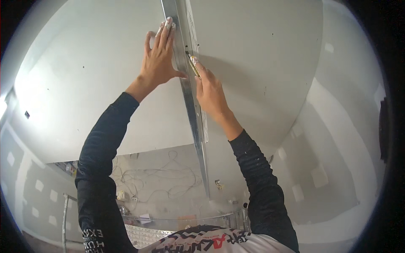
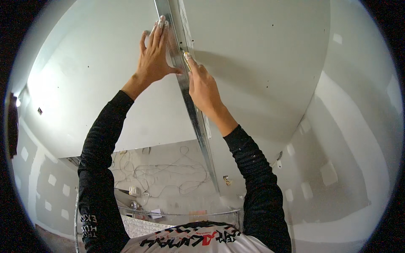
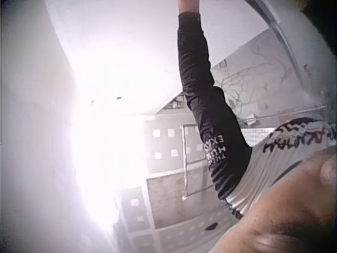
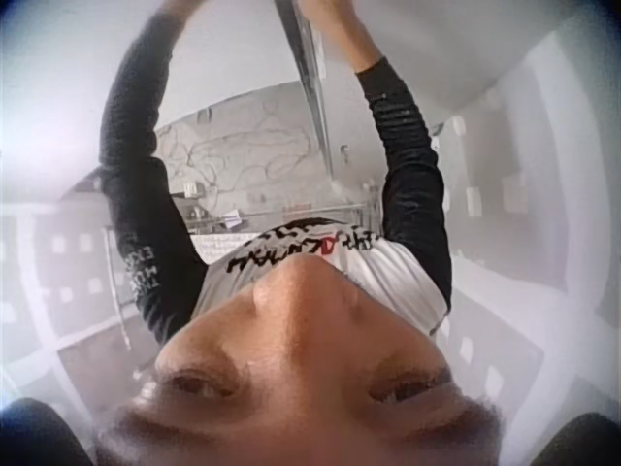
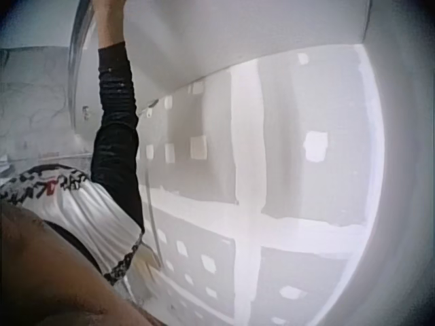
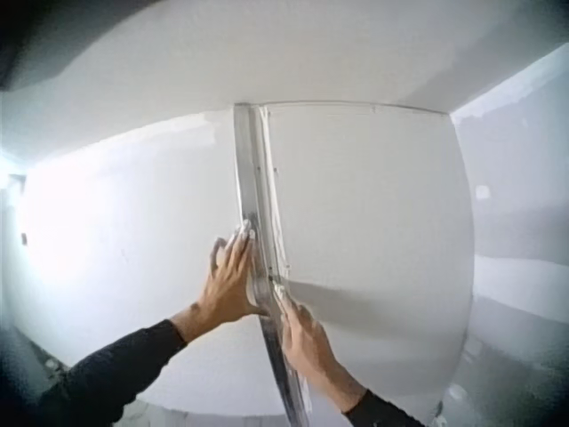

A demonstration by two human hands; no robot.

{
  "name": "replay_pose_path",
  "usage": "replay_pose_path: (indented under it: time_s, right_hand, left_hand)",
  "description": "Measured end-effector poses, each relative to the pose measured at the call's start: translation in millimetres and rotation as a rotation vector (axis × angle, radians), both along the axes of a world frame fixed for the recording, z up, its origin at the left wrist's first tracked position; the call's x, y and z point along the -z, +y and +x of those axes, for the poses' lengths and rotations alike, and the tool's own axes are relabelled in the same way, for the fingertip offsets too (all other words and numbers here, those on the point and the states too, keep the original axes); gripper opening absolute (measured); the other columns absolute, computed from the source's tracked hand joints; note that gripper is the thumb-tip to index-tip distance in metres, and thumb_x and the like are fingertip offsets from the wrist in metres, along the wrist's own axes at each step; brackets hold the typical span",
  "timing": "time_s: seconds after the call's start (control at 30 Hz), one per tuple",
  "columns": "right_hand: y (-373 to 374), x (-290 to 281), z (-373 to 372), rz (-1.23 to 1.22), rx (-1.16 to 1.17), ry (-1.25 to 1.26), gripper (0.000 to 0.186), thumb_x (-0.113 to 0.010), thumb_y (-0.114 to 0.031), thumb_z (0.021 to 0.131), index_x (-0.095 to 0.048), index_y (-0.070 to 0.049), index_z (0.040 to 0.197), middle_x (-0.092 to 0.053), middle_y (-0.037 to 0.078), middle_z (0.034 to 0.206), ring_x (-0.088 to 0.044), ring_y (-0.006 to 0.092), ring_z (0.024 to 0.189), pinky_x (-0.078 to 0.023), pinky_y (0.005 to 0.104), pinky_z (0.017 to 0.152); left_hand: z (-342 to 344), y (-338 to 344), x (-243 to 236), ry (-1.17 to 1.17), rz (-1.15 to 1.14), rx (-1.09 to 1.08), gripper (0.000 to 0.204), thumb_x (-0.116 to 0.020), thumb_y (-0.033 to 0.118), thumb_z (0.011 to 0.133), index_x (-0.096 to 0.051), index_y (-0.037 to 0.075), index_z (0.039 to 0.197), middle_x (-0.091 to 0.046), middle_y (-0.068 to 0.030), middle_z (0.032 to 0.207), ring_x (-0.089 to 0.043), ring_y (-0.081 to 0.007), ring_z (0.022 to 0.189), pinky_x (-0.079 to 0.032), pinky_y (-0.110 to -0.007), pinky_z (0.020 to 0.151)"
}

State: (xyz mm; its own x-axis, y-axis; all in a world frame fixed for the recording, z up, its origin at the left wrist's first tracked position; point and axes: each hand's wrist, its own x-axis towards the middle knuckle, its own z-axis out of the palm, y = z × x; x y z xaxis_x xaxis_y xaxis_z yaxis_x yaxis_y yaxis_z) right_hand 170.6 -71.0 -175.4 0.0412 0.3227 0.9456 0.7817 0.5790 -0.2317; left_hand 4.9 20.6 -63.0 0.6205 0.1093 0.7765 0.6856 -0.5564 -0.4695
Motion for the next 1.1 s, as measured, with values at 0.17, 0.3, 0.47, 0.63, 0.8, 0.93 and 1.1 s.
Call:
replay_pose_path:
  time_s: [0.17, 0.3, 0.47, 0.63, 0.8, 0.93, 1.1]
  right_hand:
    - [0.0, 40.3, -5.6, -0.018, -0.018, 0.047, 0.057, -0.056, -0.003, 0.101, -0.041, -0.004, 0.156, -0.064, 0.028, 0.105, -0.066, 0.0468, 0.092, -0.056, 0.0519, 0.08]
    - [-10.0, 90.7, -12.4, -0.123, -0.005, 0.07, 0.059, -0.056, 0.0, 0.101, -0.04, -0.004, 0.157, -0.064, 0.026, 0.111, -0.068, 0.0449, 0.095, -0.057, 0.0514, 0.082]
    - [-18.3, 175.8, -16.5, -0.287, 0.019, 0.113, 0.061, -0.056, 0.001, 0.101, -0.038, -0.004, 0.158, -0.065, 0.025, 0.116, -0.07, 0.0426, 0.099, -0.058, 0.0497, 0.081]
    - [-40.9, 284.2, -23.4, -0.402, 0.073, 0.065, 0.065, -0.056, -0.002, 0.102, -0.031, -0.005, 0.162, -0.06, 0.022, 0.1, -0.067, 0.0376, 0.084, -0.061, 0.0439, 0.07]
    - [-30.2, 348.2, -29.4, -0.392, 0.07, 0.135, 0.066, -0.056, -0.001, 0.102, -0.031, -0.007, 0.163, -0.059, 0.022, 0.1, -0.066, 0.0378, 0.085, -0.059, 0.044, 0.068]
    - [-38.3, 385.7, -34.7, -0.453, 0.108, 0.155, 0.067, -0.056, 0.002, 0.101, -0.032, -0.008, 0.162, -0.062, 0.023, 0.105, -0.066, 0.0418, 0.093, -0.059, 0.0474, 0.076]
    - [-85.9, 423.3, -36.5, -0.673, 0.069, 0.327, 0.063, -0.056, -0.001, 0.101, -0.035, -0.005, 0.161, -0.059, 0.025, 0.141, -0.063, 0.0445, 0.122, -0.051, 0.0516, 0.101]
  left_hand:
    - [-1.7, -1.1, 0.0, 0.049, -0.041, -0.042, 0.149, -0.082, 0.084, 0.057, -0.021, -0.001, 0.163, -0.009, -0.0225, 0.173, -0.01, -0.0361, 0.161, -0.007, -0.062, 0.128]
    - [-4.1, -6.1, 0.5, 0.085, -0.114, -0.066, 0.16, -0.085, 0.083, 0.054, -0.012, -0.009, 0.163, -0.007, -0.0291, 0.172, -0.006, -0.0419, 0.161, -0.001, -0.065, 0.127]
    - [-3.6, -10.5, -0.9, 0.072, -0.09, -0.069, 0.16, -0.09, 0.075, 0.053, -0.008, -0.01, 0.163, -0.005, -0.0292, 0.172, -0.005, -0.0409, 0.162, -0.003, -0.064, 0.128]
    - [-2.7, -8.5, -0.8, 0.065, -0.075, -0.03, 0.159, -0.091, 0.074, 0.054, -0.007, -0.004, 0.165, -0.005, -0.0301, 0.172, -0.006, -0.0435, 0.161, -0.003, -0.066, 0.127]
    - [-1.5, -9.1, -1.2, 0.097, -0.022, -0.1, 0.15, -0.093, 0.071, 0.056, -0.01, 0.018, 0.169, -0.006, -0.032, 0.17, -0.01, -0.0503, 0.158, -0.006, -0.072, 0.126]
    - [-0.4, -16.8, -4.0, 0.102, -0.091, -0.101, 0.15, -0.093, 0.071, 0.056, -0.01, 0.019, 0.169, -0.005, -0.0319, 0.171, -0.01, -0.0501, 0.158, -0.008, -0.072, 0.126]
    - [-0.8, -22.2, -4.5, 0.122, -0.124, -0.106, 0.147, -0.092, 0.072, 0.057, -0.013, 0.019, 0.169, -0.002, -0.0318, 0.171, -0.009, -0.05, 0.158, -0.01, -0.072, 0.126]
